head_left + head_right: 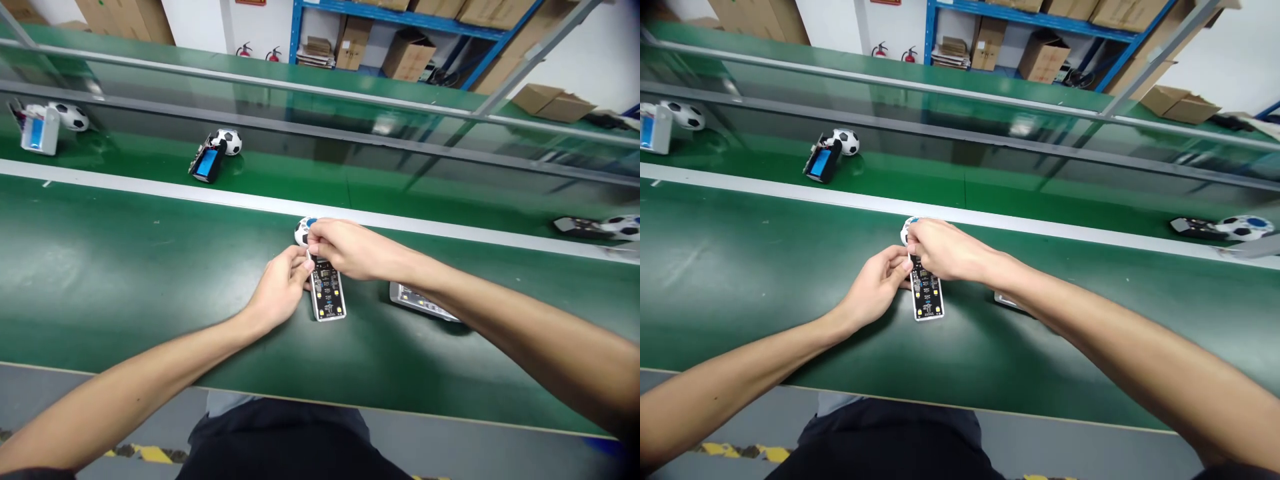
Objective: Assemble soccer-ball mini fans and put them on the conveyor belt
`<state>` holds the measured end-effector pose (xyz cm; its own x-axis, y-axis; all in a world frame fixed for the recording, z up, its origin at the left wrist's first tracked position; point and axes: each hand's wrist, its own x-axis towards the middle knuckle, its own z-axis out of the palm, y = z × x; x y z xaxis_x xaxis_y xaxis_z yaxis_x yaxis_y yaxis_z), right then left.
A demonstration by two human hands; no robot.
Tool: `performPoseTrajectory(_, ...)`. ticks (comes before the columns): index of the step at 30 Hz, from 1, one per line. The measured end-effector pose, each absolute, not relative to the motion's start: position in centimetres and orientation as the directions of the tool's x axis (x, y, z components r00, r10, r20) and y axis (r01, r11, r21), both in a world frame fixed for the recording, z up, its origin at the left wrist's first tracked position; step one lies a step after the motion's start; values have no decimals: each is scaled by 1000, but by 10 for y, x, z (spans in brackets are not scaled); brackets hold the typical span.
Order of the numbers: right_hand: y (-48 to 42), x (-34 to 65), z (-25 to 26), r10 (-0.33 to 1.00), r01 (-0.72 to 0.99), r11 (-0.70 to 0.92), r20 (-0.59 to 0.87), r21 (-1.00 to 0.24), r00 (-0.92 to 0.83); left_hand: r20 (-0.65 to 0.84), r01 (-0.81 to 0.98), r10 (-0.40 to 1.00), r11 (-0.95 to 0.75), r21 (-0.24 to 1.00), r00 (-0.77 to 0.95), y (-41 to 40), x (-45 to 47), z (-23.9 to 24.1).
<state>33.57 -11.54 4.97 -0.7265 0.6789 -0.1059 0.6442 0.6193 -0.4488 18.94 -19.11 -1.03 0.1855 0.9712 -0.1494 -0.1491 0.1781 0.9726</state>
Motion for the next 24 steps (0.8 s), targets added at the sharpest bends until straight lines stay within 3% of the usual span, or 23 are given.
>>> performPoseTrajectory(4,-115,339,52,718,663,536,-131,-522,-684,-116,-126,969,146,981,218,-190,186,-16)
performPoseTrajectory(8,-136,352,48,853,701,416,-19,-579,-522,-64,-34,978,72,997,199,-194,184,-16)
performPoseTrajectory(12,-173,362,25,932,712,186,-108,-677,-346,91,320,984,-138,937,156,-199,187,-8)
performPoseTrajectory(15,-192,355,5,958,579,166,-9,-798,-287,112,477,970,-204,855,214,-198,190,-1)
performPoseTrajectory(18,-197,345,-5,971,534,195,88,-822,-220,83,518,974,-184,835,213,-193,190,3)
performPoseTrajectory(24,-196,336,-12,992,457,115,80,-882,-95,107,474,968,-205,856,226,-185,183,4)
